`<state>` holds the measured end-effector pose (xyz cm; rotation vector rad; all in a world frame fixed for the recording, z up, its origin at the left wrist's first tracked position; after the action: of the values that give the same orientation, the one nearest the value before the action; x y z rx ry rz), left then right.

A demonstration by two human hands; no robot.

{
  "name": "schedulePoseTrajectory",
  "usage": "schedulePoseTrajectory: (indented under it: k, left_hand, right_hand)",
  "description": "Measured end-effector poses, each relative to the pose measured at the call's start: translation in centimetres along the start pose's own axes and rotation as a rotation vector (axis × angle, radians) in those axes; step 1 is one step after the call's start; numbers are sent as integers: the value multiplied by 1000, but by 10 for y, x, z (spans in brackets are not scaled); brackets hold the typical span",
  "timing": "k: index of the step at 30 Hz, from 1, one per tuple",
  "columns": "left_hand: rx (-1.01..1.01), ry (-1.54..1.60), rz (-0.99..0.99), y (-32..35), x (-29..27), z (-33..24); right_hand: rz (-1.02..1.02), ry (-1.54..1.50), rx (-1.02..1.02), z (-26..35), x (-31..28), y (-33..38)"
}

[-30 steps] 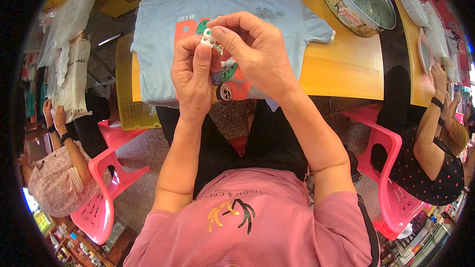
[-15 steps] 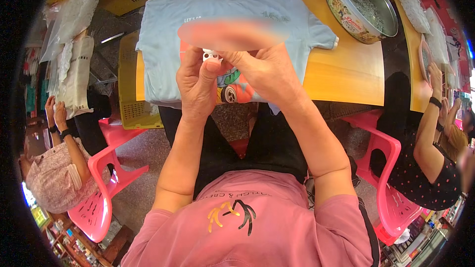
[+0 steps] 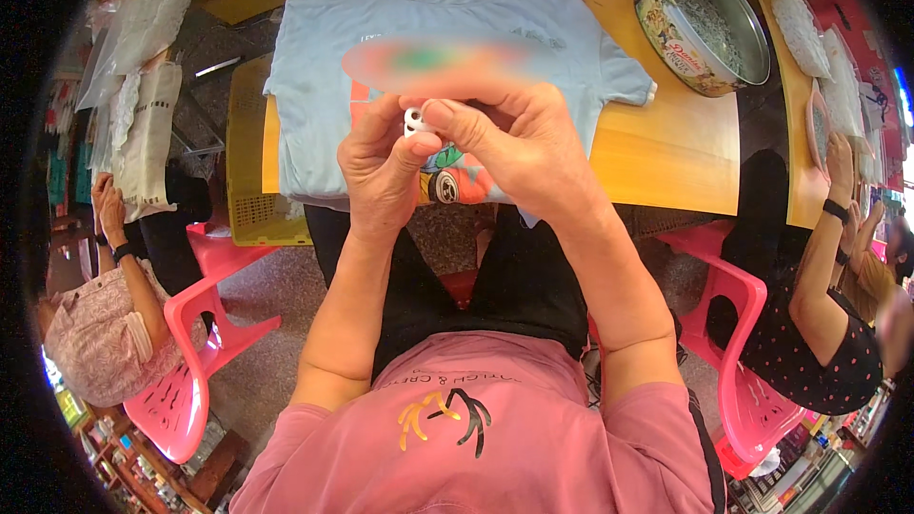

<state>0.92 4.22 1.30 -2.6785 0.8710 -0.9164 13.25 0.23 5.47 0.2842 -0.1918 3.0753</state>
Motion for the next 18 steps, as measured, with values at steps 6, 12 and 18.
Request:
schedulePoseTrajectory:
  k: [6, 12, 18]
  left_hand:
    - [15, 0, 6, 0, -5, 1]
    - [-126, 60, -103, -3, -3, 2]
    - [-41, 113, -255, -9, -8, 9]
  right_hand:
    - [37, -14, -39, -1, 3, -2]
    - [-32, 83, -32, -1, 9, -16]
    - [43, 364, -221, 39, 56, -76]
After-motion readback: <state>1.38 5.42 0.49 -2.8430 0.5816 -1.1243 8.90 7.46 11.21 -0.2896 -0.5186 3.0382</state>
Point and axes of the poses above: each hand's wrist, its own y-axis away from the middle knuckle, its own x-axis out of the palm, z = x × y, the point moved 4 cm from there along -y, towards the middle knuckle, and after that the axes turned 5 degrees about -x, right-handed, at the moved point
